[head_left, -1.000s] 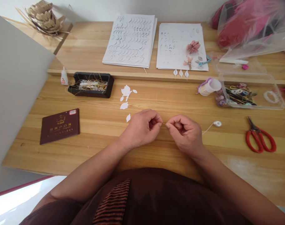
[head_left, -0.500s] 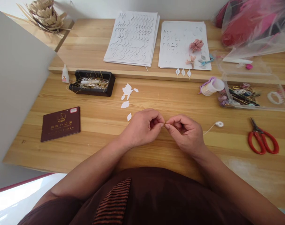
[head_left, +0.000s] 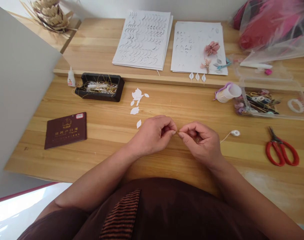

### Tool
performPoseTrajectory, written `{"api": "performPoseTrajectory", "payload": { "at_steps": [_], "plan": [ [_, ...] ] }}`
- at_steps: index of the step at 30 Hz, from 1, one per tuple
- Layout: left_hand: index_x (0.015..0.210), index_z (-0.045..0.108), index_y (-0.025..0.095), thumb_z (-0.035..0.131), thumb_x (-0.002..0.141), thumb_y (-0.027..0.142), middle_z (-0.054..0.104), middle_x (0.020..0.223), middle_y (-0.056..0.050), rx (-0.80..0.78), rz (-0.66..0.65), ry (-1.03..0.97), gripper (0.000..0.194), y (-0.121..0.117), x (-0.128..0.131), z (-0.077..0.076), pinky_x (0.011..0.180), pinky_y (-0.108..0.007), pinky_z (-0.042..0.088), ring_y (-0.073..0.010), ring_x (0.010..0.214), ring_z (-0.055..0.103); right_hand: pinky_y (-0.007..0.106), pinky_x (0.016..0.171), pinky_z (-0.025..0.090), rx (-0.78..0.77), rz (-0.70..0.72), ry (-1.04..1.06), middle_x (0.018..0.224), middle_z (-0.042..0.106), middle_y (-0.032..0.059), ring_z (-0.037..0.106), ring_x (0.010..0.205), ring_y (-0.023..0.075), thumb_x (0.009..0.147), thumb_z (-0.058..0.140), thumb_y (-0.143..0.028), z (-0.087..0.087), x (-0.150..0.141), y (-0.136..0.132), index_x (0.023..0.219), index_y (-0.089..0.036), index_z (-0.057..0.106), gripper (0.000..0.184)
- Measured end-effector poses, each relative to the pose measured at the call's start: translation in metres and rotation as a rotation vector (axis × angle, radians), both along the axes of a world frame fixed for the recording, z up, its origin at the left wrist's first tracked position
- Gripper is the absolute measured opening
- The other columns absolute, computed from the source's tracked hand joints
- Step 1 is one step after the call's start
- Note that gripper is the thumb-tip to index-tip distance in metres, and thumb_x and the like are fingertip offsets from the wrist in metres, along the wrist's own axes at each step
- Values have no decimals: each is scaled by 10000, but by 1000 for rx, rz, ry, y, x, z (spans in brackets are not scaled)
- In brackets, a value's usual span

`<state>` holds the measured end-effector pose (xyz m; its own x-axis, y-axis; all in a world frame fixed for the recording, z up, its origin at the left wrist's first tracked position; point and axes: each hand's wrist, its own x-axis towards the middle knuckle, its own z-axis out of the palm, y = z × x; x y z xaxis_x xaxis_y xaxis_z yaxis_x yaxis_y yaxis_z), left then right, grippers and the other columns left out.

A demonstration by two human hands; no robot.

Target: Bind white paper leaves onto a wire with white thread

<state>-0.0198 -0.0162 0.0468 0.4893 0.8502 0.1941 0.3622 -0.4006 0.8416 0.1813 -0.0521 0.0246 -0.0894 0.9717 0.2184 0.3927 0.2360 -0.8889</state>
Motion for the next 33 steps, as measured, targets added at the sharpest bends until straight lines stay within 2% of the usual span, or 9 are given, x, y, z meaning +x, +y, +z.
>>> {"api": "performPoseTrajectory", "payload": {
  "at_steps": [8,22,27,29,33],
  "plan": [
    [839,665,161,611,853,83,646,741,2,-27,6,-10,96,-1,0,-1,625,-241,439,-108,670,562,307,596,365,34,-11,-38,661,442,-44,436,610,126,860,736,-208,0,-1,1,823,-228,708,51],
    [845,662,165,607,863,69,636,754,7,-8,-54,28,112,-1,0,3,637,-240,432,-105,674,547,300,585,347,-99,130,20,695,490,-22,423,641,132,886,682,-204,1,4,2,819,-214,636,82],
    [857,668,168,603,863,86,647,752,2,-18,-25,11,105,1,-2,1,638,-246,440,-115,680,560,301,581,340,-100,89,71,697,488,-21,417,638,135,915,672,-231,-2,6,3,827,-218,630,98],
    [850,669,167,605,857,89,653,751,0,-32,-11,3,102,2,-2,0,633,-247,443,-116,676,565,305,599,352,-82,69,83,711,477,-28,422,644,134,914,691,-241,-3,7,3,886,-220,662,45],
    [843,675,167,619,844,92,662,748,-3,-51,13,-7,93,1,-1,-2,629,-246,449,-116,674,577,311,631,367,-19,41,13,698,454,-41,436,648,130,896,743,-238,-5,5,3,920,-224,720,36]
  ]
}}
